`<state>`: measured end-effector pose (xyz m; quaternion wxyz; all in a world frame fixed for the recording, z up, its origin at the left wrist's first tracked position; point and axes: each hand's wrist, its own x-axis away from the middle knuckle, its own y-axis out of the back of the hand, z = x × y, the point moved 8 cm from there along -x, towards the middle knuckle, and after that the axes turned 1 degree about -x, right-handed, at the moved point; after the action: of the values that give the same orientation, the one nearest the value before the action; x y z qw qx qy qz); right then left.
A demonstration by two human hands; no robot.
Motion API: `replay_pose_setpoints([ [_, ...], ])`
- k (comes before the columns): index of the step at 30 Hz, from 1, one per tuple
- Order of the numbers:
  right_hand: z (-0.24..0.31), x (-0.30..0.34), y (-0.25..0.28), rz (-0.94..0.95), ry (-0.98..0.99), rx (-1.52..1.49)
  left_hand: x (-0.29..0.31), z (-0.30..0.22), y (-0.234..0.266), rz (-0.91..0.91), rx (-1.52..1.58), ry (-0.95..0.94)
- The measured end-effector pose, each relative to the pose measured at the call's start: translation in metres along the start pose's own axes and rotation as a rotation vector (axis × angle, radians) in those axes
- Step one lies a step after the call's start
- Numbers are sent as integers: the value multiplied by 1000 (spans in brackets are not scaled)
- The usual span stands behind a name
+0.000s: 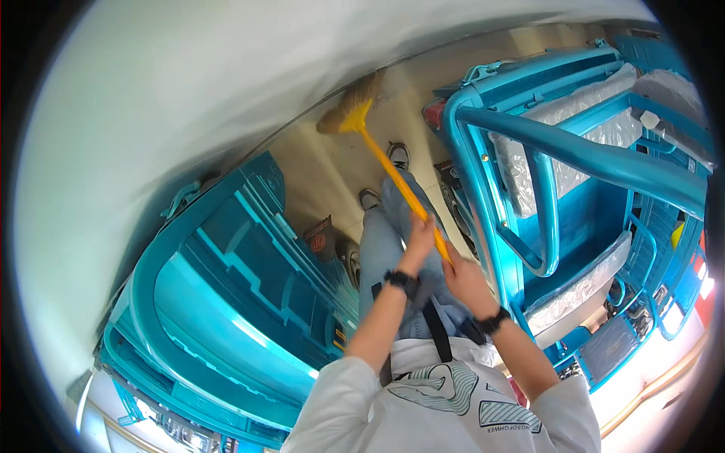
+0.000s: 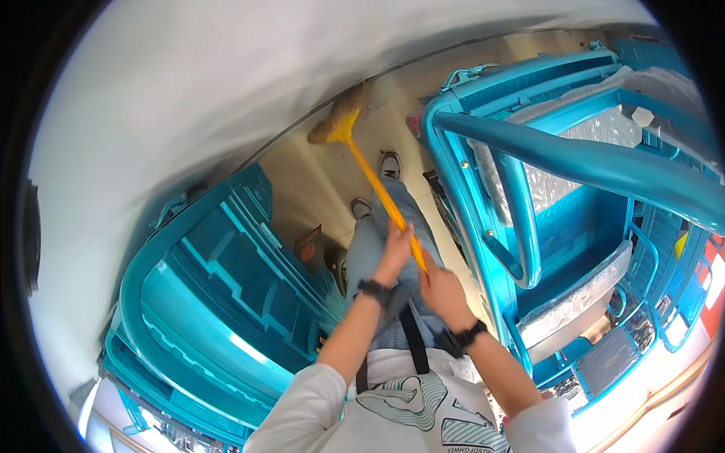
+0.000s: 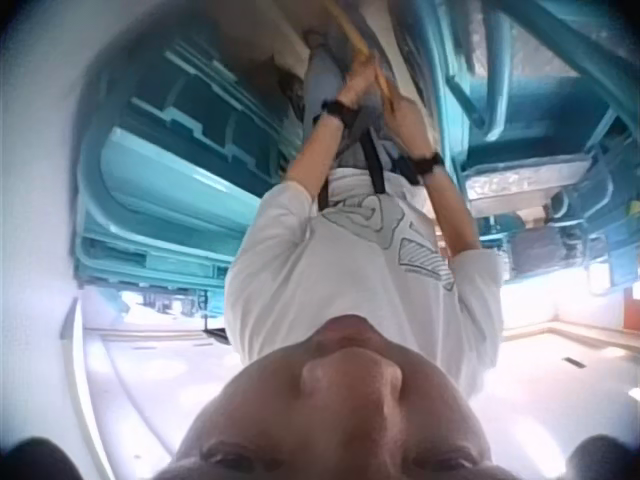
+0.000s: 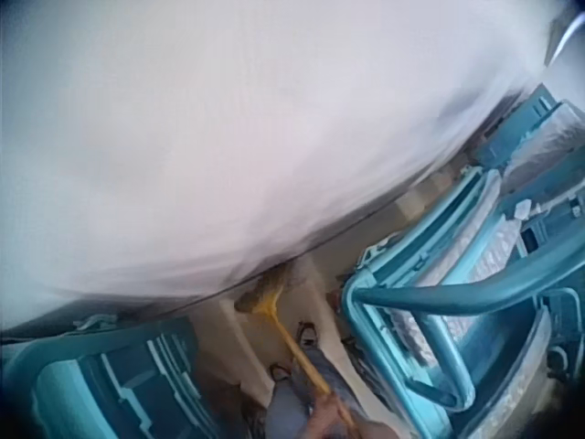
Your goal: Sweeping the floor between electric tricycles using a broom and dustpan.
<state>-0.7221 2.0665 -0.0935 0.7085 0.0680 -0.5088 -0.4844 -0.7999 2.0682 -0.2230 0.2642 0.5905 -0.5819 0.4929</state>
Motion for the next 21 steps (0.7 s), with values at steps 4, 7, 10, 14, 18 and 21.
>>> replay_pose_setpoints([
  [4,-12,-44,-25,-65,-45,-61,-56,-10,18,-10,-262,-21],
  [7,-15,-19,-24,3,-143,-95,-29,10,14,49,-206,105],
  [10,9,20,-8,97,-160,-161,12,43,25,18,-179,146],
  [14,7,67,22,110,-201,-225,67,42,-7,0,-110,199],
  [18,12,46,25,86,-158,-145,43,23,-6,2,-91,19],
  [21,1,-9,9,-40,-61,-138,-20,-6,-2,61,-160,-9],
])
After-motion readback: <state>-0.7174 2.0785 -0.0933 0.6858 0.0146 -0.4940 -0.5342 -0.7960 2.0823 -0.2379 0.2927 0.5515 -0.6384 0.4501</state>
